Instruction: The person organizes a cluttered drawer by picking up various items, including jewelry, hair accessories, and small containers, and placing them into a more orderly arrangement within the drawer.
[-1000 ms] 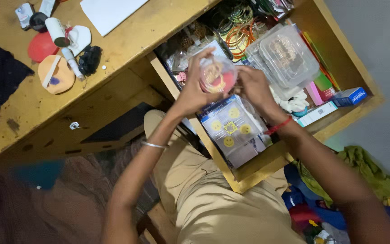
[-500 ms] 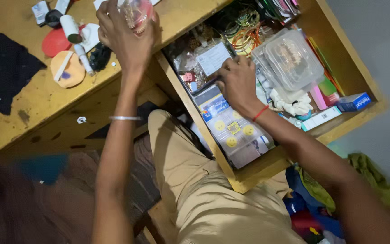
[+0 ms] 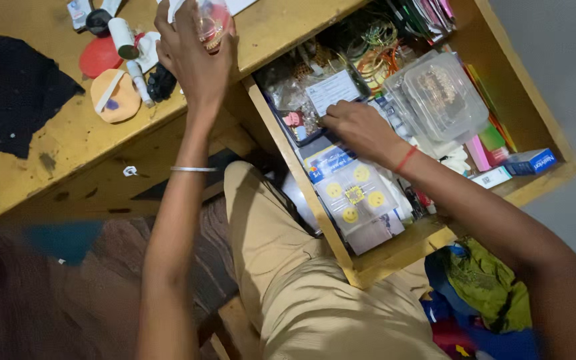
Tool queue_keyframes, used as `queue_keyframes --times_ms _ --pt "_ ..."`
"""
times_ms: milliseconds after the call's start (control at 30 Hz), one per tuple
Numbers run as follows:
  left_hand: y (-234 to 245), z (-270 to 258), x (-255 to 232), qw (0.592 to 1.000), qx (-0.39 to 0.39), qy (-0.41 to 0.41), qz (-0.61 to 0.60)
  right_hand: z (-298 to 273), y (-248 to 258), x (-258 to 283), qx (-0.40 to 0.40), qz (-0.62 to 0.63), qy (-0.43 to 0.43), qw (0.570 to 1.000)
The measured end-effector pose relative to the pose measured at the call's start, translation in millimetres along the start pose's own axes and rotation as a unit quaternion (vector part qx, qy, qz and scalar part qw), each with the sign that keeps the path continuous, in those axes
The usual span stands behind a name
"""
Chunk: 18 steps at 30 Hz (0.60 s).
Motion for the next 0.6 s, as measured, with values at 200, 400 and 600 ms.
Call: queue_keyframes --times_ms 200,400,600 --pt "9 0 -14 1.000 -0.005 -0.005 0.023 -10 24 -4 -0.003 -0.022 -0.021 1.000" --pt "30 -36 -45 0.999 -0.026 0.025 -0.002 -35 34 8 -0.002 -0.019 -0.003 1.000" --pt "44 -71 -77 0.996 0.011 0.064 -0.061 -67 47 17 0.010 -0.014 -0.018 1.000"
Point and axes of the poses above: each hand's wrist, its own z-axis towards the middle knuckle, its own y-axis out of the back of the hand, x = y × z, the point moved 10 cm from there along z, towards the middle knuckle, and after that the axes turned 7 degrees about x, right-handed, at the moved point
